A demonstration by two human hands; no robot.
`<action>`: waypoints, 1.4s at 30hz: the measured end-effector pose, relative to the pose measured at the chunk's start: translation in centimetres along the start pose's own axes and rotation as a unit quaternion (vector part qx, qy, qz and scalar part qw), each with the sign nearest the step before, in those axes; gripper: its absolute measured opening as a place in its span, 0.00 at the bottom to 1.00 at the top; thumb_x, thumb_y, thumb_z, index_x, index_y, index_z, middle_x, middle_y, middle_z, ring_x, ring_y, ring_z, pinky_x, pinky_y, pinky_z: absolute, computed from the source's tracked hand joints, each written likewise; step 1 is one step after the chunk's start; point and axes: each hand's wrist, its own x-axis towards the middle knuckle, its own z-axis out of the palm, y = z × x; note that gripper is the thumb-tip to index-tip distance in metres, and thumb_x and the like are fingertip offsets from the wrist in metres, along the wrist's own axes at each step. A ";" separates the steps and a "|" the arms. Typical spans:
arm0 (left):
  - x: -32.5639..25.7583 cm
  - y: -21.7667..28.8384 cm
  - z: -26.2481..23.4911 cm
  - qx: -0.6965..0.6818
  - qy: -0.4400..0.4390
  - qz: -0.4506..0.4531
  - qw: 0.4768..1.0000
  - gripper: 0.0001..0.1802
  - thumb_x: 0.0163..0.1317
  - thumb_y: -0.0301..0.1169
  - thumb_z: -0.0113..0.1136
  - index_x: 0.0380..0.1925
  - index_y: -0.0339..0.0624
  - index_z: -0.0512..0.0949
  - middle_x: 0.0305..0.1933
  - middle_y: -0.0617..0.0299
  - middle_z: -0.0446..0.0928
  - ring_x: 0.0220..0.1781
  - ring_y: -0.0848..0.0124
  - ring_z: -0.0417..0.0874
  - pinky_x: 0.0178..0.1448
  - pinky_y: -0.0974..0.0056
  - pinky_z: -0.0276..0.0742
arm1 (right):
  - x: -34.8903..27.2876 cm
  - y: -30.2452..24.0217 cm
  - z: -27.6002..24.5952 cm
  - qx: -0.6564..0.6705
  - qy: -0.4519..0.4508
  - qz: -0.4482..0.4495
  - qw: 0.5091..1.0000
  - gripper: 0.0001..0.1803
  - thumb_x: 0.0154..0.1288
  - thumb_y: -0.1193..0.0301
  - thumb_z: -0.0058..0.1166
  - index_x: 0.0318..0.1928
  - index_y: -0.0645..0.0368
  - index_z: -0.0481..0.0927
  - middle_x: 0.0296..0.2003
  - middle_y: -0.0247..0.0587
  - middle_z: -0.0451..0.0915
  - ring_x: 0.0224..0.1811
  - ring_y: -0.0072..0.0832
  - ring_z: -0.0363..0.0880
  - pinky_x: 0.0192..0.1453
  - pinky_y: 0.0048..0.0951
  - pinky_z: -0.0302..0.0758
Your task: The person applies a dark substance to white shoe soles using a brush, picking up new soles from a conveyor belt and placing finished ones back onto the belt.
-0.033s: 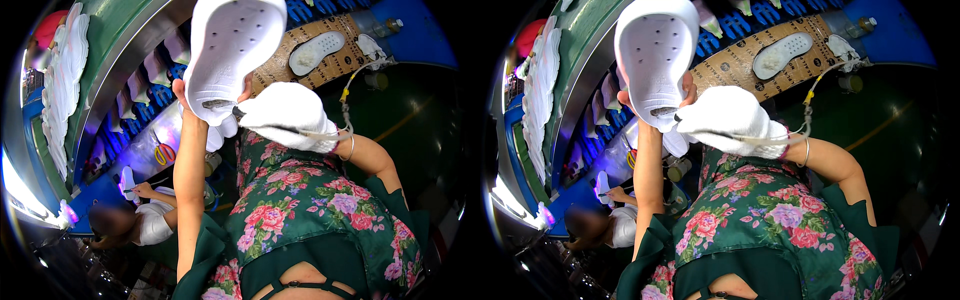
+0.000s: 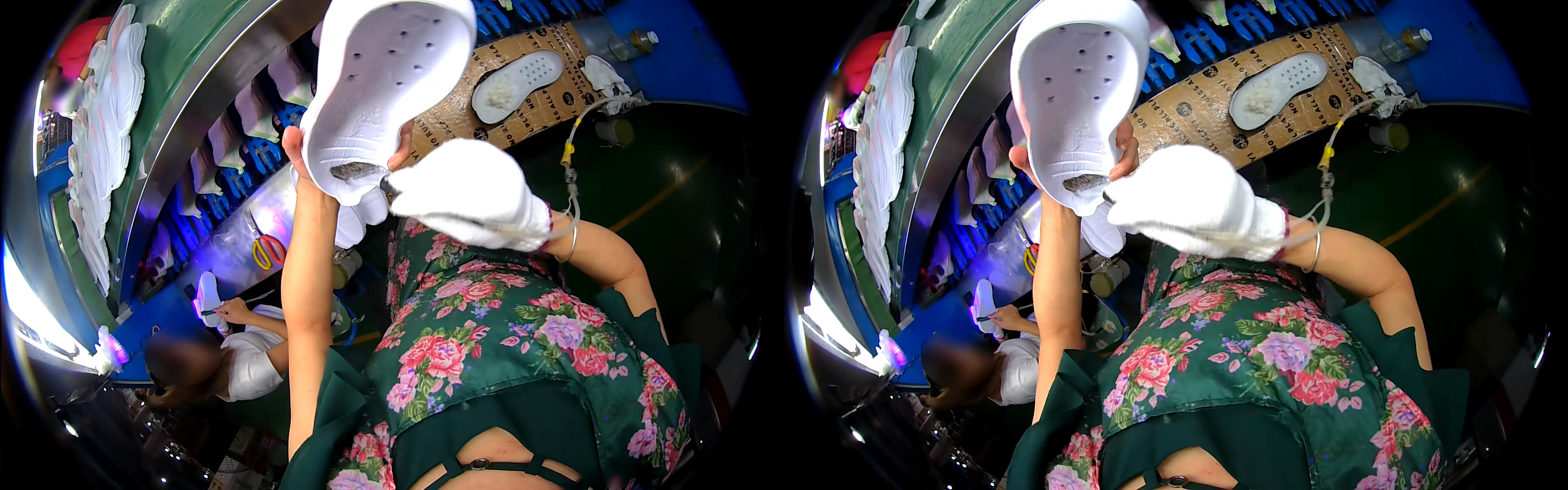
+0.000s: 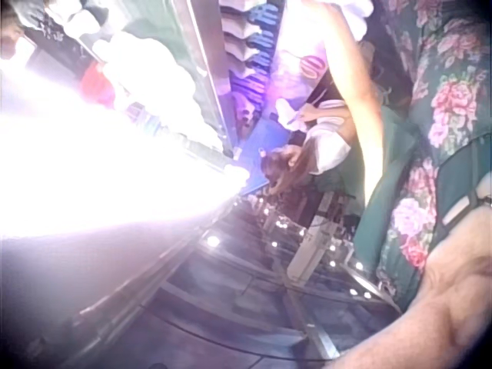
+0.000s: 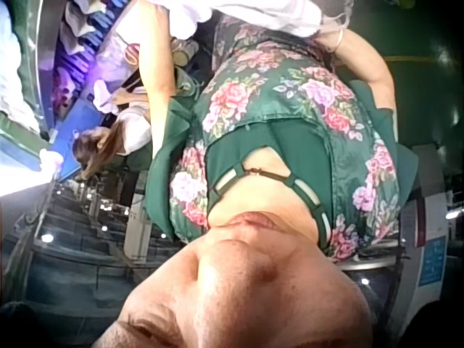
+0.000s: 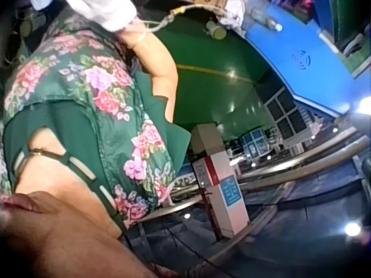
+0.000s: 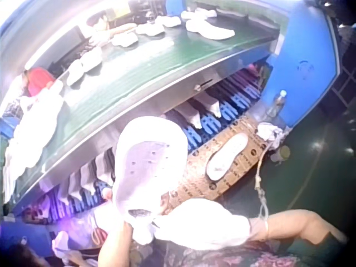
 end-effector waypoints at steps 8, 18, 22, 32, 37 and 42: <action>0.0 0.7 0.2 0.009 -0.004 -0.005 1.000 0.58 0.50 0.74 0.67 0.75 0.53 0.64 0.60 0.41 0.70 0.44 0.50 0.75 0.42 0.55 0.72 | -0.4 -1.7 0.2 0.128 -0.046 0.038 0.990 0.16 0.59 0.72 0.71 0.49 0.47 0.91 0.47 0.35 0.90 0.41 0.35 0.87 0.45 0.35 0.82; 0.2 0.9 0.0 0.013 -0.012 -0.013 1.000 0.60 0.51 0.75 0.65 0.75 0.48 0.64 0.60 0.39 0.71 0.45 0.50 0.75 0.42 0.54 0.74 | 0.2 -1.6 0.8 0.158 0.031 0.155 0.975 0.11 0.59 0.77 0.71 0.44 0.57 0.91 0.44 0.40 0.90 0.42 0.32 0.88 0.48 0.33 0.83; -0.3 0.1 -0.3 0.024 0.047 0.005 0.999 0.60 0.51 0.76 0.64 0.75 0.46 0.64 0.60 0.38 0.71 0.45 0.49 0.76 0.42 0.54 0.74 | 0.0 -1.4 0.6 0.250 -0.027 0.249 0.935 0.09 0.58 0.75 0.73 0.41 0.60 0.91 0.42 0.42 0.91 0.40 0.31 0.89 0.47 0.30 0.84; -2.3 -7.0 3.3 -0.028 0.313 0.029 0.949 0.57 0.60 0.77 0.49 0.76 0.43 0.63 0.60 0.42 0.73 0.46 0.49 0.77 0.47 0.49 0.74 | 4.0 4.9 -5.4 -0.154 0.130 0.013 0.979 0.15 0.58 0.79 0.70 0.47 0.60 0.90 0.44 0.45 0.90 0.42 0.39 0.89 0.48 0.35 0.83; -4.4 -6.2 1.1 -0.072 0.412 0.108 0.902 0.52 0.64 0.69 0.54 0.77 0.44 0.61 0.66 0.39 0.73 0.60 0.45 0.80 0.64 0.41 0.78 | -0.1 2.5 -0.4 -0.181 0.044 -0.049 0.981 0.19 0.59 0.73 0.71 0.52 0.54 0.88 0.45 0.43 0.89 0.47 0.40 0.88 0.53 0.43 0.82; -3.5 -5.0 1.8 0.031 0.271 0.048 0.961 0.60 0.52 0.75 0.62 0.73 0.42 0.63 0.56 0.45 0.71 0.44 0.53 0.76 0.43 0.53 0.74 | -0.9 0.1 -1.4 0.311 0.013 0.225 0.923 0.08 0.54 0.77 0.73 0.37 0.60 0.92 0.38 0.43 0.91 0.40 0.33 0.90 0.48 0.31 0.84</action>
